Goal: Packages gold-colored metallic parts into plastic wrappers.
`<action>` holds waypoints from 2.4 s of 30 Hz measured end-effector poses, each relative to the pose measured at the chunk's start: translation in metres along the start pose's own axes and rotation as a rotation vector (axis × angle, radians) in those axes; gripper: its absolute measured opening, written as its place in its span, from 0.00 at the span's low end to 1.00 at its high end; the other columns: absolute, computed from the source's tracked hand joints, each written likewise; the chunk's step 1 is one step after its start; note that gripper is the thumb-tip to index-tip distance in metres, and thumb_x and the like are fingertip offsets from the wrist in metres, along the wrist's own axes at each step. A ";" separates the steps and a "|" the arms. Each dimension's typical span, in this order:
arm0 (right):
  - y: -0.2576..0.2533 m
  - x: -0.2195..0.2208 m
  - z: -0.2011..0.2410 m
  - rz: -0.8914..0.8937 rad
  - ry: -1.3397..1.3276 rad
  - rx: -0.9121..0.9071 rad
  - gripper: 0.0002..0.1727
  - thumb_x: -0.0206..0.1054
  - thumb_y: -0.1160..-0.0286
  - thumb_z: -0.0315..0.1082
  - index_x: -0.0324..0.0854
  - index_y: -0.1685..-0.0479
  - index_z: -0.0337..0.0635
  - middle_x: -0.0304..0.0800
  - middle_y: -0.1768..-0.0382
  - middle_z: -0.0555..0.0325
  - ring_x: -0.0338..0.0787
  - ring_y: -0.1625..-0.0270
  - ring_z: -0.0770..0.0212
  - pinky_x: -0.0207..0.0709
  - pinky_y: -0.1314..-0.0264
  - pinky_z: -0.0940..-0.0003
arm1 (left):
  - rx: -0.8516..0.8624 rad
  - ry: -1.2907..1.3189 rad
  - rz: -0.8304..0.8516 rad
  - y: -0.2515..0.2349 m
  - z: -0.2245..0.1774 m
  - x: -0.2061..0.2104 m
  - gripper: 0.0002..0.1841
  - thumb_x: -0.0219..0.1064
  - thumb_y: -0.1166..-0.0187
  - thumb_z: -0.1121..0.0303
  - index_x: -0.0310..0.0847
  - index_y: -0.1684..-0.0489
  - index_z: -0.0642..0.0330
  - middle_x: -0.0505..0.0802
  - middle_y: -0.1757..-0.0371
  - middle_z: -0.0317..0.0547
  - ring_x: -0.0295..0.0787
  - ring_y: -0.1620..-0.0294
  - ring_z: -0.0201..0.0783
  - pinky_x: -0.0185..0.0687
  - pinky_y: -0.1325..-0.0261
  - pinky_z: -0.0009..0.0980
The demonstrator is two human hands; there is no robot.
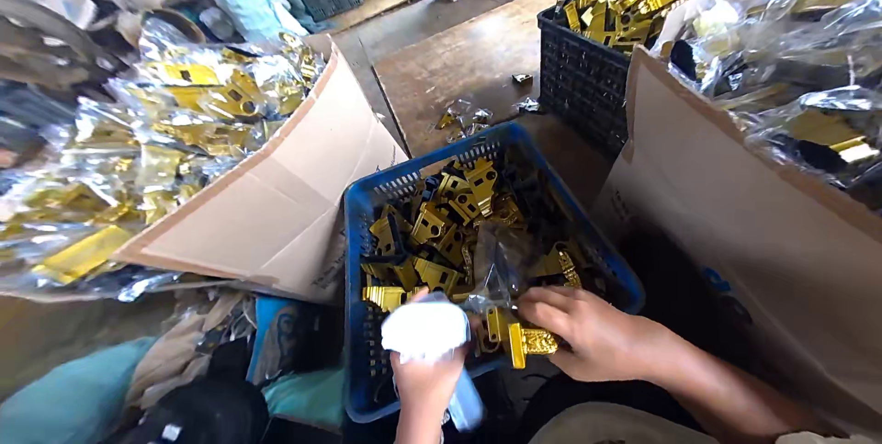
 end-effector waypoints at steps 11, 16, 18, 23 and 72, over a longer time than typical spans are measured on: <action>0.009 -0.019 -0.009 -0.089 -0.010 0.118 0.17 0.68 0.32 0.32 0.80 0.45 0.33 0.90 0.48 0.40 0.92 0.47 0.57 0.86 0.44 0.70 | 0.051 0.064 -0.075 0.002 -0.017 0.007 0.23 0.81 0.38 0.71 0.80 0.51 0.80 0.94 0.55 0.44 0.88 0.50 0.18 0.82 0.38 0.17; 0.003 -0.012 -0.023 -0.073 -0.487 0.336 0.28 0.71 0.24 0.38 0.74 0.33 0.25 0.88 0.39 0.46 0.87 0.38 0.78 0.80 0.33 0.82 | -0.043 0.205 -0.005 0.013 -0.035 0.019 0.17 0.77 0.34 0.75 0.83 0.51 0.76 0.93 0.53 0.38 0.87 0.47 0.18 0.82 0.37 0.18; -0.001 -0.004 -0.025 -0.190 -0.377 0.356 0.23 0.71 0.26 0.35 0.75 0.40 0.26 0.92 0.52 0.53 0.90 0.48 0.82 0.83 0.42 0.86 | -0.092 0.341 -0.031 0.015 -0.042 0.019 0.13 0.77 0.33 0.76 0.85 0.52 0.66 0.94 0.55 0.29 0.89 0.50 0.20 0.86 0.41 0.21; -0.010 0.042 -0.002 0.099 0.024 0.178 0.15 0.76 0.44 0.23 0.83 0.55 0.32 0.90 0.52 0.34 0.94 0.61 0.38 0.90 0.65 0.46 | -0.162 0.413 -0.024 0.014 -0.041 0.018 0.14 0.74 0.34 0.80 0.84 0.51 0.67 0.95 0.57 0.34 0.91 0.51 0.25 0.88 0.42 0.24; -0.002 0.054 -0.012 0.381 -1.195 0.705 0.08 0.63 0.19 0.27 0.85 0.49 0.36 0.91 0.59 0.70 0.89 0.55 0.81 0.84 0.46 0.79 | -0.045 0.159 0.040 0.055 -0.038 0.013 0.36 0.91 0.52 0.63 0.79 0.45 0.74 0.94 0.53 0.35 0.88 0.50 0.14 0.84 0.39 0.17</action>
Point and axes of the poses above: each hand's wrist, its own y-axis away from the middle knuckle, its own x-axis out of the palm, z = x × y, the point moved 6 cm from there along -y, towards the middle knuckle
